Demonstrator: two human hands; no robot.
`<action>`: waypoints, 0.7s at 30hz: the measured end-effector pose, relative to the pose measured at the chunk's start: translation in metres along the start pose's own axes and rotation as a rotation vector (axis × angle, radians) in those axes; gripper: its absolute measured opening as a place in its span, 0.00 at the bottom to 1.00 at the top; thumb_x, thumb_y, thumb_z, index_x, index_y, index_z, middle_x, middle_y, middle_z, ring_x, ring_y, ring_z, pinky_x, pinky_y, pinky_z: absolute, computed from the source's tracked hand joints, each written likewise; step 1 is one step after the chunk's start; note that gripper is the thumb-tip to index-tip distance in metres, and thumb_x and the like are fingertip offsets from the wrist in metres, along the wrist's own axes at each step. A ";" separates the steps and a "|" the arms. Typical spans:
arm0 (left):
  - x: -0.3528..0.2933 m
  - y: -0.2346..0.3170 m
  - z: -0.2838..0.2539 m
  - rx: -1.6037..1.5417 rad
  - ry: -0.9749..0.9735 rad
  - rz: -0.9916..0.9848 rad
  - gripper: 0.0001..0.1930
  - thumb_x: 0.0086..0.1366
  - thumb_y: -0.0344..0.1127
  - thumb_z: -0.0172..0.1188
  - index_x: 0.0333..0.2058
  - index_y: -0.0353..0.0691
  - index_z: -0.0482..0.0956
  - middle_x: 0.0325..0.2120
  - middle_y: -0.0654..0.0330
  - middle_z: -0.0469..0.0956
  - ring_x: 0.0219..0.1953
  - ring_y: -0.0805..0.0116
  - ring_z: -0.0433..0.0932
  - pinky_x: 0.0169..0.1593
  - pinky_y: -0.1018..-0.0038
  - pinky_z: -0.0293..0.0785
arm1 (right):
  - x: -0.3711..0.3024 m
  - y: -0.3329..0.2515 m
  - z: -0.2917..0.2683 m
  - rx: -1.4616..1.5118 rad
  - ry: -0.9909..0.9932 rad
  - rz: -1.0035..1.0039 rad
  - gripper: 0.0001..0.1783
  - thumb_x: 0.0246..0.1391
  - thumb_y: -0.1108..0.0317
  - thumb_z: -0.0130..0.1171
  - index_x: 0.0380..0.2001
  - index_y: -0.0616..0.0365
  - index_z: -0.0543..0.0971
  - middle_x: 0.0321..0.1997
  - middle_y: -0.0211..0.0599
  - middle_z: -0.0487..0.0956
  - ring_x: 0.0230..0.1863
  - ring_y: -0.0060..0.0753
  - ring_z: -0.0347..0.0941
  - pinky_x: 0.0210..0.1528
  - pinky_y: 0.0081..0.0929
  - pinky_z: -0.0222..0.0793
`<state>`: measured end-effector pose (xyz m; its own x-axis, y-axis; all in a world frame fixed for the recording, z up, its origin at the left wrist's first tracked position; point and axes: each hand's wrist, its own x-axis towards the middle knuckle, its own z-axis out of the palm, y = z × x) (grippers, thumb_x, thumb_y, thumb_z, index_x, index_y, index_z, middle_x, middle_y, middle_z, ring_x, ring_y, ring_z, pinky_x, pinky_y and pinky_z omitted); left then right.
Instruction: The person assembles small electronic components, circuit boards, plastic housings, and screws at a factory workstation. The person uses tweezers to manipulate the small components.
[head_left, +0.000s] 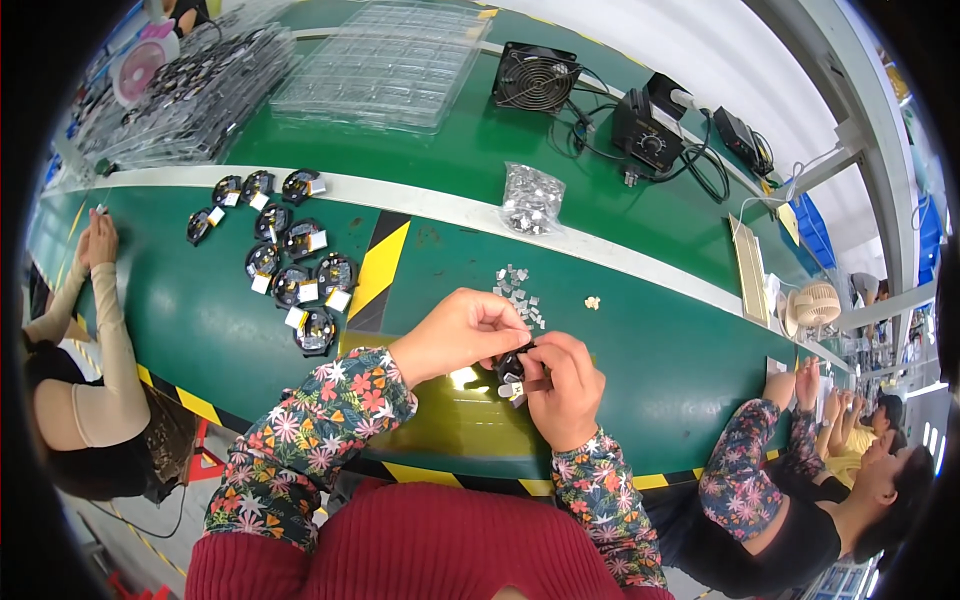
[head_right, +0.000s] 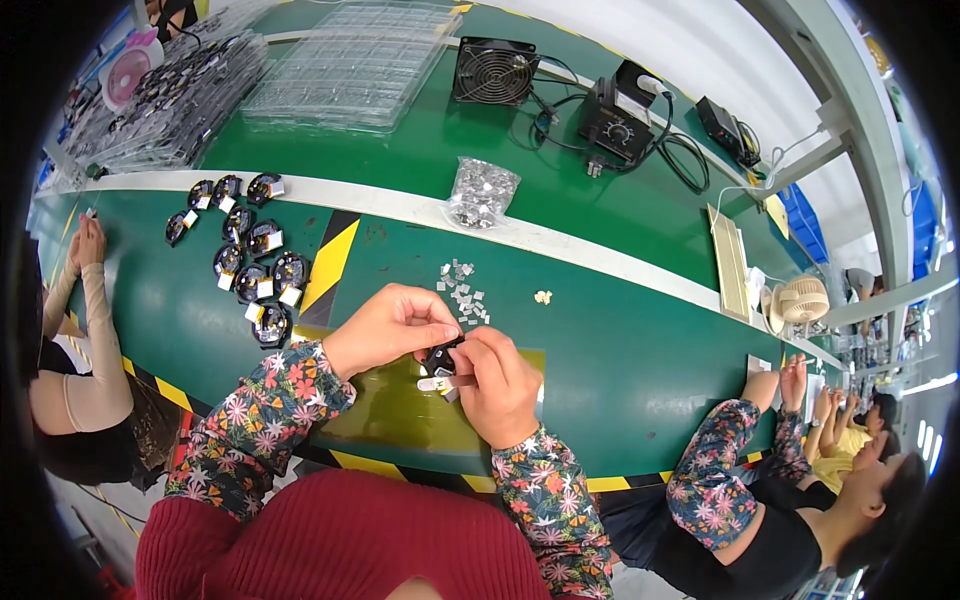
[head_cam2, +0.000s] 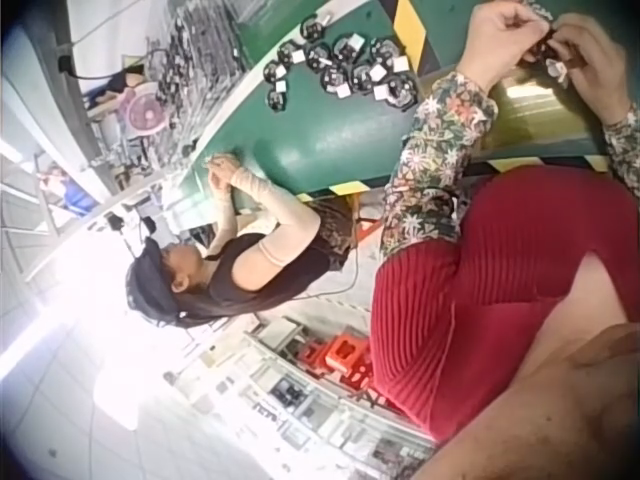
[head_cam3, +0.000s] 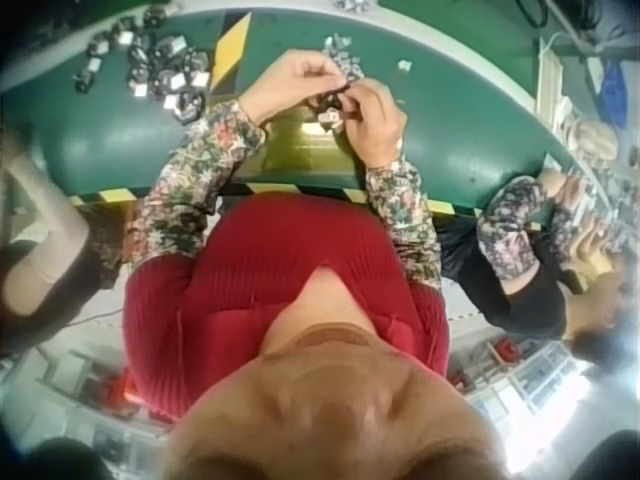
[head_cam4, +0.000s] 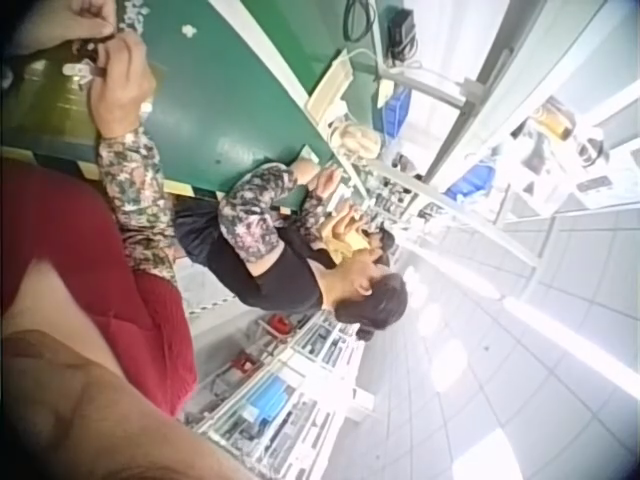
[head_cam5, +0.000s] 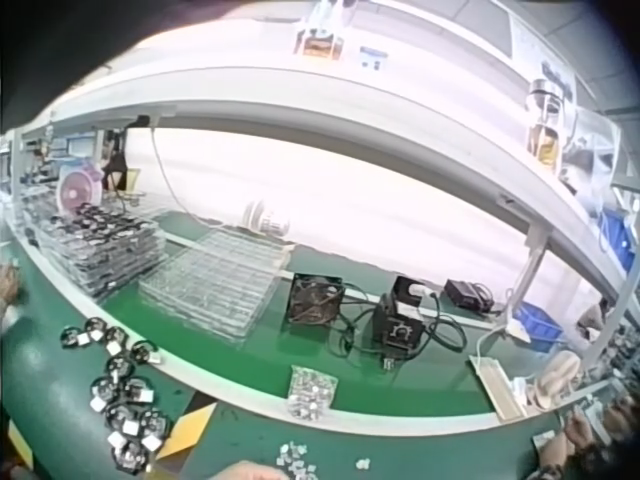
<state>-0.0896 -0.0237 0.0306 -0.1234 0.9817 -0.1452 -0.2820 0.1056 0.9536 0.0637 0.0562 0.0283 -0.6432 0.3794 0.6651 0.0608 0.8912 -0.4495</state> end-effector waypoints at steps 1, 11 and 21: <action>0.000 0.000 0.000 0.000 0.001 0.000 0.05 0.60 0.30 0.56 0.30 0.34 0.76 0.25 0.65 0.76 0.25 0.83 0.71 0.25 0.85 0.67 | 0.000 0.000 0.000 -0.009 0.007 -0.014 0.10 0.35 0.79 0.62 0.24 0.59 0.73 0.31 0.36 0.73 0.21 0.33 0.71 0.21 0.25 0.67; 0.002 -0.005 -0.002 0.060 0.014 0.010 0.04 0.57 0.28 0.57 0.28 0.33 0.77 0.23 0.65 0.76 0.26 0.82 0.73 0.30 0.84 0.70 | -0.002 0.002 0.002 -0.024 -0.026 -0.044 0.11 0.35 0.78 0.62 0.26 0.58 0.73 0.31 0.35 0.73 0.21 0.33 0.71 0.21 0.26 0.67; 0.003 -0.010 -0.004 0.127 0.005 0.069 0.05 0.56 0.29 0.57 0.27 0.33 0.78 0.22 0.65 0.77 0.26 0.82 0.73 0.29 0.84 0.70 | -0.001 0.002 0.002 -0.063 -0.058 -0.084 0.12 0.34 0.80 0.61 0.26 0.58 0.73 0.31 0.35 0.73 0.21 0.33 0.71 0.20 0.25 0.67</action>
<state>-0.0906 -0.0222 0.0201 -0.1431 0.9865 -0.0795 -0.1501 0.0578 0.9870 0.0631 0.0571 0.0261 -0.6907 0.2892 0.6628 0.0512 0.9338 -0.3541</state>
